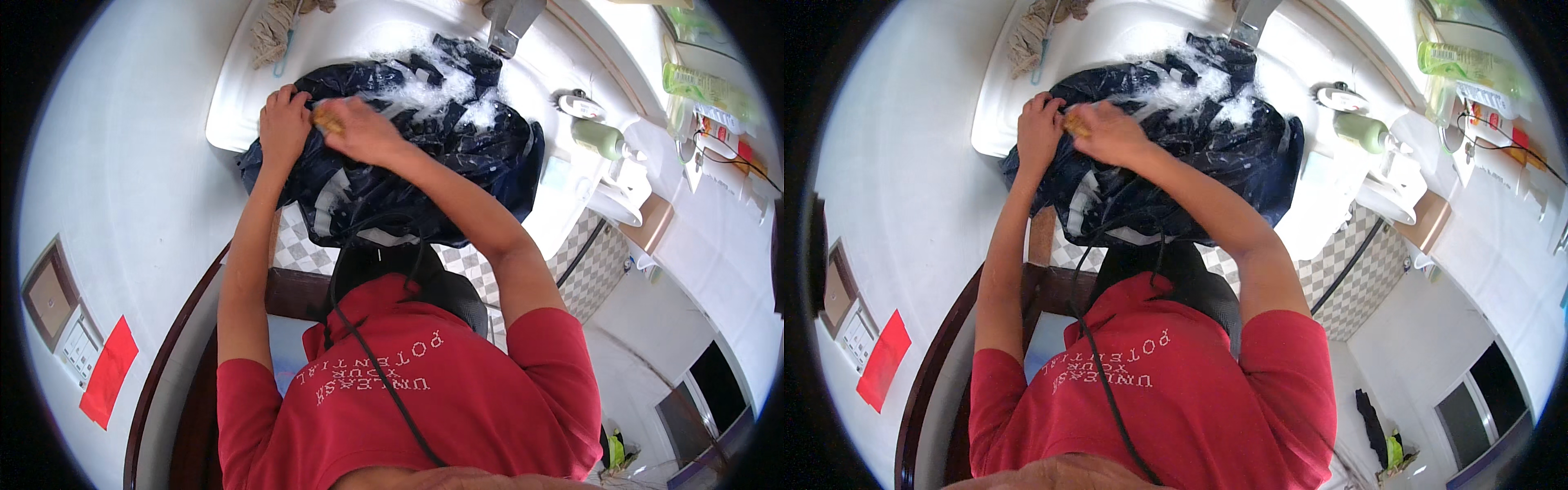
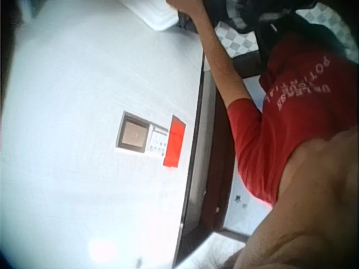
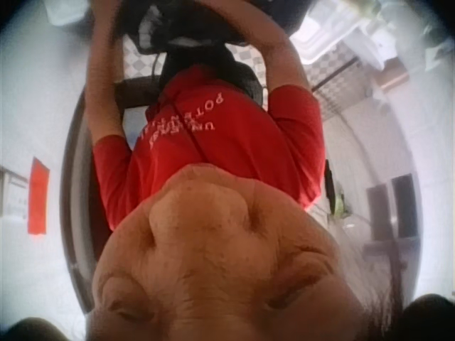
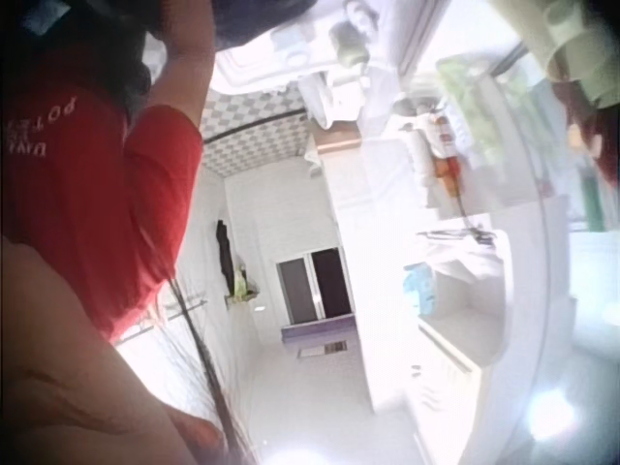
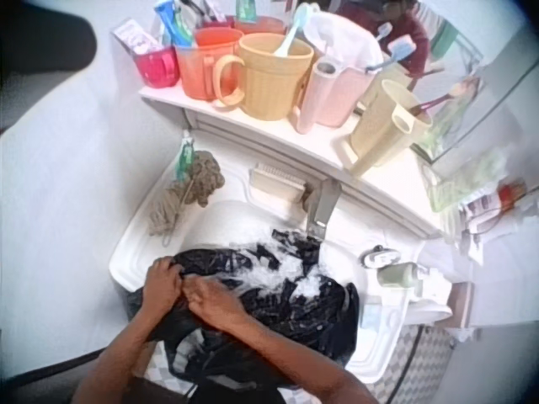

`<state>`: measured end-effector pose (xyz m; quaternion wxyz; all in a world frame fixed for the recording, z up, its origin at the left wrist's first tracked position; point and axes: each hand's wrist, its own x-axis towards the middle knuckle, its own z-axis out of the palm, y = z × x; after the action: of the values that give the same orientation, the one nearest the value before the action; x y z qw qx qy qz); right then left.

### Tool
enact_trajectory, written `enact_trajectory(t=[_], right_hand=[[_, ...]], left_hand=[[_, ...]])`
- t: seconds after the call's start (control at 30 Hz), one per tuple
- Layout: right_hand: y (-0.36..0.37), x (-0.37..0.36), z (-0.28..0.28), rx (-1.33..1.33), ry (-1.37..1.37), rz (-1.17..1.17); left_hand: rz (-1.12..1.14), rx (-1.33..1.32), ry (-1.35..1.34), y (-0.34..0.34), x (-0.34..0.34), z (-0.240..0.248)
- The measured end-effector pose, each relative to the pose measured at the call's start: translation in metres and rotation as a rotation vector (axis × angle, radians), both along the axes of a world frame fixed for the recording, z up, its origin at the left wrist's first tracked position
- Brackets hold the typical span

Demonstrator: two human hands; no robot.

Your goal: The person washes a garment in a bathroom sink by scrubbing it with a brush and soap, then rinses the garment and their hands under running water from the faucet.

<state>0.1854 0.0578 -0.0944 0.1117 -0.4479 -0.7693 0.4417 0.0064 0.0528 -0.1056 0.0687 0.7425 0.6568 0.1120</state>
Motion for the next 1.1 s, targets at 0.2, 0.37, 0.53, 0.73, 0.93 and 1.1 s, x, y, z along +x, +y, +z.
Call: enact_trajectory(t=[0.2, 0.37, 0.53, 0.73, 0.93, 1.1], right_hand=[[0.044, 0.059, -0.062, -0.180, -0.680, -0.068], [0.042, 0.017, -0.047, -0.166, -0.306, -0.499], [0.020, -0.003, -0.060, -0.026, 0.156, -0.190], [0.065, 0.076, -0.086, 0.108, -0.820, -0.053], [0.067, 0.071, -0.043, -0.032, -0.065, -0.176], [0.022, 0.031, 0.003, -0.107, -0.070, 0.267]], left_hand=[[-0.025, -0.007, 0.018, 0.000, 0.010, 0.003], [-0.069, 0.039, -0.097, -0.004, 0.008, 0.004], [-0.246, 0.066, -0.187, -0.005, 0.011, 0.008], [-0.415, 0.123, -0.081, -0.021, 0.035, 0.022], [-0.502, 0.182, -0.090, -0.062, 0.076, 0.035], [-0.540, 0.194, -0.157, -0.075, 0.083, 0.028]])
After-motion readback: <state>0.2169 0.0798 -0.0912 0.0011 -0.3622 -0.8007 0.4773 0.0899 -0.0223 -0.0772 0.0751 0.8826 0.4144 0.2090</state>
